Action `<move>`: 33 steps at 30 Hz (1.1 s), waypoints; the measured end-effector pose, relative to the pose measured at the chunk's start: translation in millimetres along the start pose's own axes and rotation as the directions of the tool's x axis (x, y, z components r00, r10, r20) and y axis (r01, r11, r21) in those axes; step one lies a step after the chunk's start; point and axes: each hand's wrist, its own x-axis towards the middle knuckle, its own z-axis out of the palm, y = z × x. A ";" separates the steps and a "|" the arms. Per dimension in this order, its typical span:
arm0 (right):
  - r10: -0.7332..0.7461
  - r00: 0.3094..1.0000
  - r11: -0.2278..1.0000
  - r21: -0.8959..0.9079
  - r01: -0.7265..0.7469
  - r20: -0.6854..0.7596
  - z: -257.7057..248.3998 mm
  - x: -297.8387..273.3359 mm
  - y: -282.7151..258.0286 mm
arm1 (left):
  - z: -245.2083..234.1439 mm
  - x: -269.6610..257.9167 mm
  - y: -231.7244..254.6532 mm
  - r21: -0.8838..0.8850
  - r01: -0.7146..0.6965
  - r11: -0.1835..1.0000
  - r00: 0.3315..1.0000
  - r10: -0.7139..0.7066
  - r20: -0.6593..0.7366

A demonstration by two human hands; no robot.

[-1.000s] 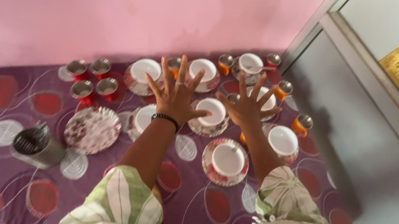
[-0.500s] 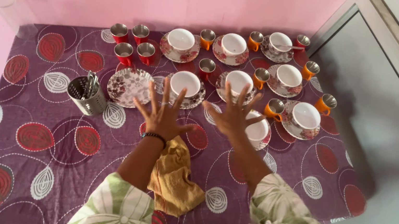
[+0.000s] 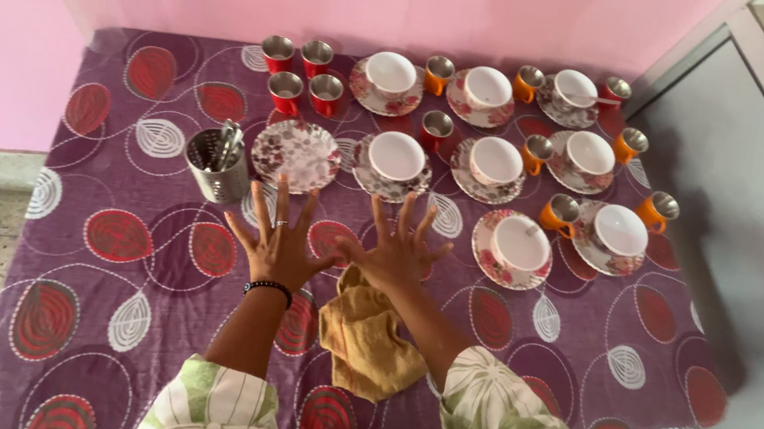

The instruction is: The person wipes metal forks and spoons with a cloth and places them into a metal cutlery holder on a table. The table is set with multiple cups, saucers, and small metal cups.

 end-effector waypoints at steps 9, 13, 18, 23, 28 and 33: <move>-0.228 0.952 0.974 -0.063 0.220 -0.203 26.8 69.3 -65.9 | -16.9 33.9 -98.1 0.049 0.144 0.988 0.977 -0.134 -0.165; -0.300 0.913 0.954 -0.087 0.287 -0.276 42.4 103.1 -97.0 | -21.9 55.3 -127.3 -0.008 0.122 0.992 0.971 -0.121 -0.208; -0.362 0.835 0.913 0.023 0.407 -0.415 58.4 130.7 -134.6 | -22.0 77.5 -143.8 0.004 0.096 0.995 0.962 -0.092 -0.256; -0.196 0.938 0.966 0.110 0.236 -0.287 54.9 134.2 -170.9 | -21.2 85.5 -152.9 -0.003 0.121 0.993 0.975 -0.119 -0.187; -0.198 0.925 0.964 0.107 0.244 -0.324 67.3 140.5 -180.9 | -12.3 89.1 -161.8 -0.027 0.093 0.995 0.976 -0.096 -0.195; -0.185 0.896 0.954 0.144 0.262 -0.403 80.3 140.3 -180.9 | -5.5 92.1 -166.4 -0.027 0.081 0.996 0.981 -0.084 -0.175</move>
